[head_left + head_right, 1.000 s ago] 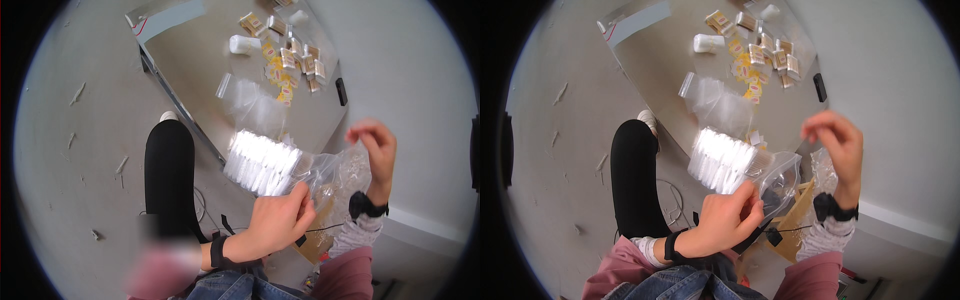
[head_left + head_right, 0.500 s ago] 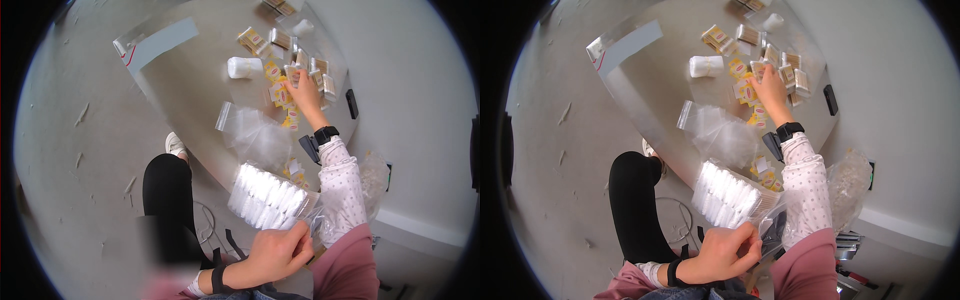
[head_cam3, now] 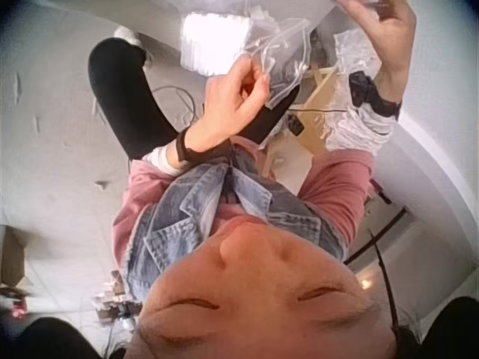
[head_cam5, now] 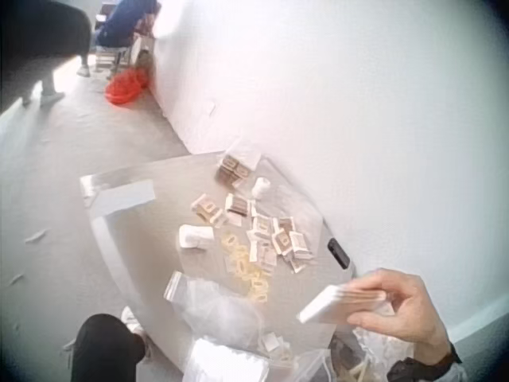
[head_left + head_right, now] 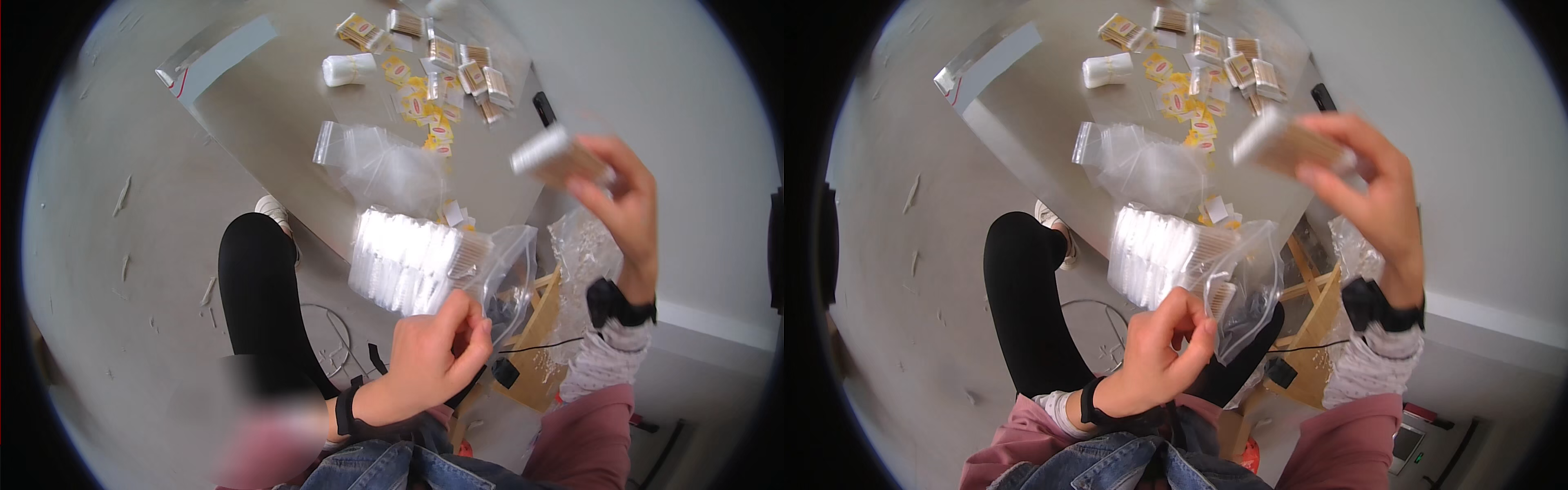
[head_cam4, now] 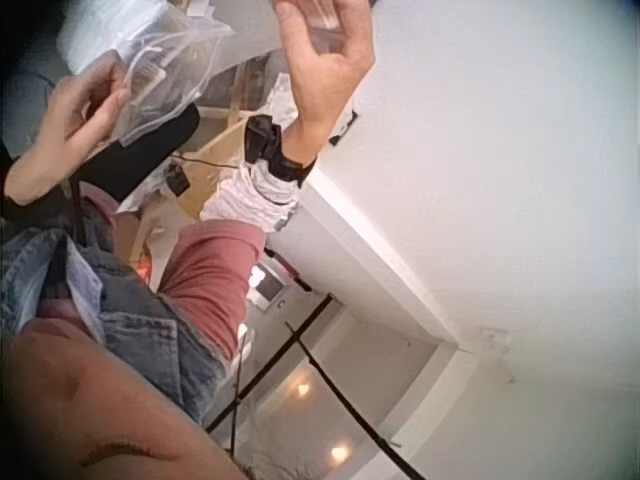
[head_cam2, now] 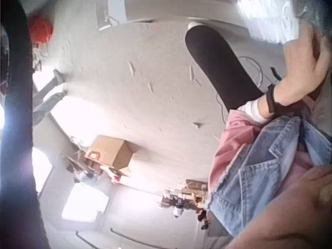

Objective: Packing bundles of cotton swabs into small plastic bags and applying labels.

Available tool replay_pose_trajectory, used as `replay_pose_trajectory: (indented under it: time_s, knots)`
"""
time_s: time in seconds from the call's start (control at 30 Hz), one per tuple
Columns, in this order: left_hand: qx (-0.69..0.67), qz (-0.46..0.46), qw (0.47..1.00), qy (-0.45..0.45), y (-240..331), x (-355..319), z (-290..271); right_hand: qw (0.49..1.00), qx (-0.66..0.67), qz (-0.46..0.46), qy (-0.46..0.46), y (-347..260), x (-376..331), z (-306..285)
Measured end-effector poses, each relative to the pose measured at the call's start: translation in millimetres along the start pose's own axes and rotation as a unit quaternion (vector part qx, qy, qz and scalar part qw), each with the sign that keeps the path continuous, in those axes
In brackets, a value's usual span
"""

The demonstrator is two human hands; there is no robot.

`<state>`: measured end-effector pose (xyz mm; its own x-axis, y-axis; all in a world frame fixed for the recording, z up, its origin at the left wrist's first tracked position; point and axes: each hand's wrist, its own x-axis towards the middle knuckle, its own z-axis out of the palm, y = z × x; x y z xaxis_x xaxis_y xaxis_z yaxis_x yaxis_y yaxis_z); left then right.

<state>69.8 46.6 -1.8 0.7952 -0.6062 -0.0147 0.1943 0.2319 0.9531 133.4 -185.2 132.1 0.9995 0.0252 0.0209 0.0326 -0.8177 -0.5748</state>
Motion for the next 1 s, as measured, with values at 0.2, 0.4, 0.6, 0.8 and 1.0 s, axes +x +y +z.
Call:
replay_pose_trajectory:
  time_s: [0.2, 0.4, 0.6, 0.8, 1.0]
  knots:
    - [-0.041, -0.032, 0.998, 0.023, -1, -11, 16, 0.905, -0.363, -0.084, -0.207, -79, -75, 22]
    - [-0.025, 0.023, 0.999, 0.007, -2, -10, 17, 0.828, -0.485, -0.207, -0.188, -45, -64, 78]
    - [-0.035, 0.037, 0.998, 0.043, 2, -8, 7, 0.995, -0.104, 0.011, 0.002, -41, -86, 87]
    - [-0.030, 0.008, 0.997, 0.071, 3, -7, 7, 0.975, 0.041, 0.123, 0.182, -25, -98, 103]
    - [0.007, 0.055, 0.997, 0.054, 4, -6, 4, 0.955, -0.144, 0.104, 0.237, -32, -110, 105]
